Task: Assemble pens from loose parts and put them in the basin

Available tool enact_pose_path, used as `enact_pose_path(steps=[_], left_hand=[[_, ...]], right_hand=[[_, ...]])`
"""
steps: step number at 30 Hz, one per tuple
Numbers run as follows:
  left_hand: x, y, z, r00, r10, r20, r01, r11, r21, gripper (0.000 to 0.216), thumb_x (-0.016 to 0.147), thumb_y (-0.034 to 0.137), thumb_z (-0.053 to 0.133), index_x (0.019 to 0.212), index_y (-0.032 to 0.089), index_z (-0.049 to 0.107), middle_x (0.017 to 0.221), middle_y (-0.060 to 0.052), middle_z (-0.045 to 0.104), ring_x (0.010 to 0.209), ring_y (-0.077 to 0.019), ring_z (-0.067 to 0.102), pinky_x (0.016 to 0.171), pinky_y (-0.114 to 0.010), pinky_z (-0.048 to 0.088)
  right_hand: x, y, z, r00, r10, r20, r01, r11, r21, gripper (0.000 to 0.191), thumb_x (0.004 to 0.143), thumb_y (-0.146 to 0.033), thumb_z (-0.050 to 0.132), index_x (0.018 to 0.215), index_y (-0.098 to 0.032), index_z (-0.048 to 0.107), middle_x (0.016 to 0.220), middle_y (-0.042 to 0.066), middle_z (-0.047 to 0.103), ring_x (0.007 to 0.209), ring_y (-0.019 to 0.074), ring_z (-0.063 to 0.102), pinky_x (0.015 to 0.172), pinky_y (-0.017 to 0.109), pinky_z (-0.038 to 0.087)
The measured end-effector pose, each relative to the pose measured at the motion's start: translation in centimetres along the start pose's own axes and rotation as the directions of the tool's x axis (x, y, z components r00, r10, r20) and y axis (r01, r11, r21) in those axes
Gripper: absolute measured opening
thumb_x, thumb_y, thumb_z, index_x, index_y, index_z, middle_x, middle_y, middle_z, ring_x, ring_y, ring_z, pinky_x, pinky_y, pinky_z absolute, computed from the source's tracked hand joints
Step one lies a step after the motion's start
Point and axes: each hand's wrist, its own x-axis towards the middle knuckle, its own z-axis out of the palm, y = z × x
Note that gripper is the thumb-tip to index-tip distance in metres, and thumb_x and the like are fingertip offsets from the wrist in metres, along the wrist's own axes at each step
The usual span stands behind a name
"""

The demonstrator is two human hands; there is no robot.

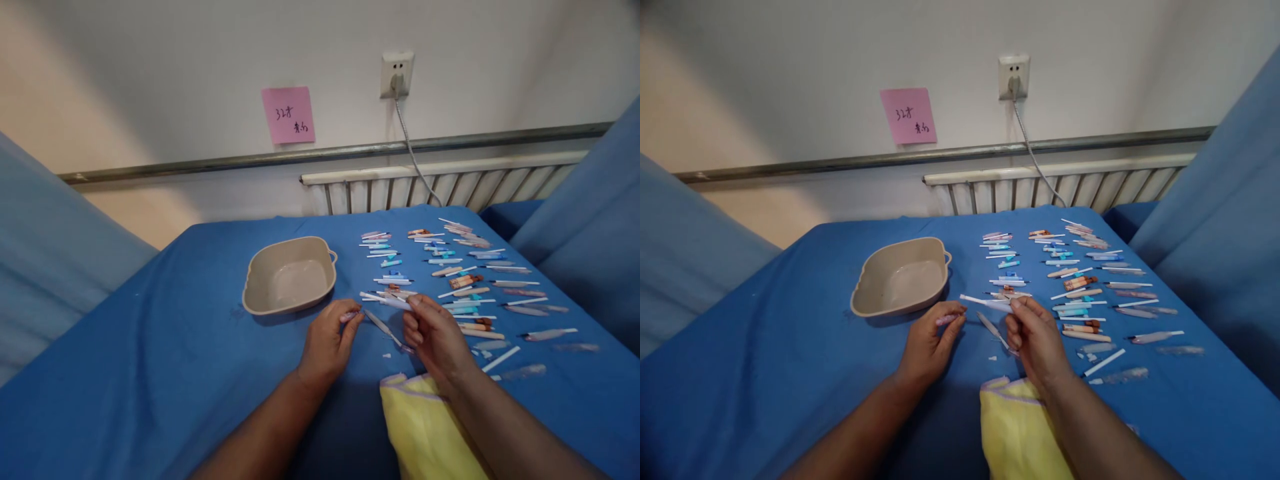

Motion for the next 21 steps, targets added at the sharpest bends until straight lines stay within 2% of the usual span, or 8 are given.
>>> enact_pose_path(steps=[8,15,21], left_hand=[[-0.01,0.21,0.19,0.997,-0.069,0.020,0.070,0.996,-0.050,0.015,0.083,0.025,0.055,0.091,0.023,0.068,0.092,-0.006,0.068,0.090,-0.0222,0.060,0.086,-0.031,0.041],[0.05,-0.17,0.12,0.997,-0.033,0.076,0.033,0.999,0.010,0.021,0.086,0.025,0.049,0.094,0.024,0.068,0.092,-0.007,0.067,0.088,-0.0227,0.059,0.083,-0.032,0.041],[0.12,-0.39,0.32,0.996,-0.066,0.067,0.069,0.997,-0.047,0.018,0.082,0.029,0.057,0.093,0.026,0.071,0.091,-0.006,0.070,0.088,-0.0235,0.060,0.084,-0.032,0.041]], right_hand=[[-0.21,-0.06,0.22,1.000,0.007,0.022,-0.007,1.000,-0.006,0.025,0.074,-0.036,0.068,0.072,-0.020,0.050,0.048,-0.008,0.044,0.035,0.0046,0.030,0.035,0.017,0.021],[-0.13,0.05,0.27,0.999,0.007,0.034,-0.007,1.000,-0.002,0.025,0.075,-0.036,0.067,0.071,-0.020,0.048,0.046,-0.009,0.044,0.034,0.0042,0.029,0.036,0.017,0.020],[-0.04,0.06,0.24,0.999,0.005,0.040,-0.004,1.000,-0.014,0.026,0.074,-0.037,0.068,0.072,-0.020,0.048,0.046,-0.009,0.044,0.034,0.0044,0.030,0.036,0.017,0.020]])
